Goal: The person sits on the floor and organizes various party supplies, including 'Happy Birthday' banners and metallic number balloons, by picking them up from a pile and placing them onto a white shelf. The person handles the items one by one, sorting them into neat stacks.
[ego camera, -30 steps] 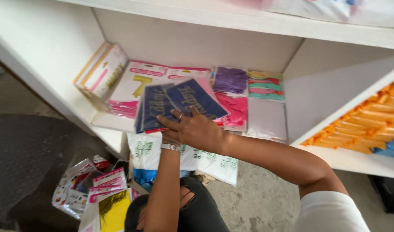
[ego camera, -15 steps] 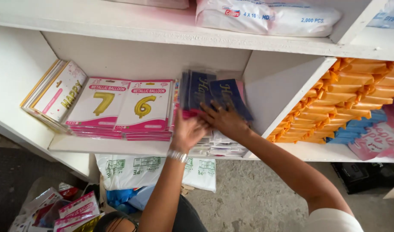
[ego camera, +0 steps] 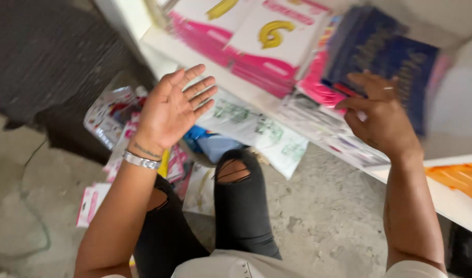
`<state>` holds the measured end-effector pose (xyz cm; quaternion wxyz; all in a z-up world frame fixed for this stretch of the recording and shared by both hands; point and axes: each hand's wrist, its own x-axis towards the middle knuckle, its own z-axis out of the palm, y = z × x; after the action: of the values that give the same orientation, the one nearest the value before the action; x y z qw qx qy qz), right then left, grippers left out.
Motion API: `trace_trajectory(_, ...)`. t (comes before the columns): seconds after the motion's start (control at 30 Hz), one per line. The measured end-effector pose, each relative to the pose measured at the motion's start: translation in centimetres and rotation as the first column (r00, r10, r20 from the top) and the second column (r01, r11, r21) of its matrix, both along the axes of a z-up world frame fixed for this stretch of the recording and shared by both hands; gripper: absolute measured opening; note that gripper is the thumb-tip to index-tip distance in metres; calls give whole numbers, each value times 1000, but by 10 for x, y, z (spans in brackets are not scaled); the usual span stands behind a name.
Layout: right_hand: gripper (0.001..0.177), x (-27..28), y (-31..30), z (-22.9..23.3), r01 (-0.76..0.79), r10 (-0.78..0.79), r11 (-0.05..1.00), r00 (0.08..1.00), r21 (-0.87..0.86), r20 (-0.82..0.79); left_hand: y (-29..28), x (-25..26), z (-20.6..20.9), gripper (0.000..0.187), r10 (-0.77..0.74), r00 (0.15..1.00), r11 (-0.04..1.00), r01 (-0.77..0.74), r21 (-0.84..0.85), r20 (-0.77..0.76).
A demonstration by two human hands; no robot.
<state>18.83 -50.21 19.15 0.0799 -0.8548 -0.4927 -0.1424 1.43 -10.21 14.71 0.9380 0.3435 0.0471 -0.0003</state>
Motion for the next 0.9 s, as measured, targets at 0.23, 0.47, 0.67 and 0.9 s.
trace_trajectory(0.23,30,-61,150,-29,-350,481,859,803,373,-353,110,-91,-63,59,312,927,949,-294,111,-207)
trace_trajectory(0.47,25,-121,334,-199,-459,487,859,592,227,-642,220,-194,-291,35,527,727,846,-500,186,-440)
trace_trajectory(0.67,37,-156,402,-356,-635,329,766,520,-99,-788,212,-270,-537,45,661,283,744,-368,558,-695)
trace_trajectory(0.9,34,-154,391,-466,-328,44,945,171,-14,-984,130,-256,-593,42,846,49,501,-412,761,-531)
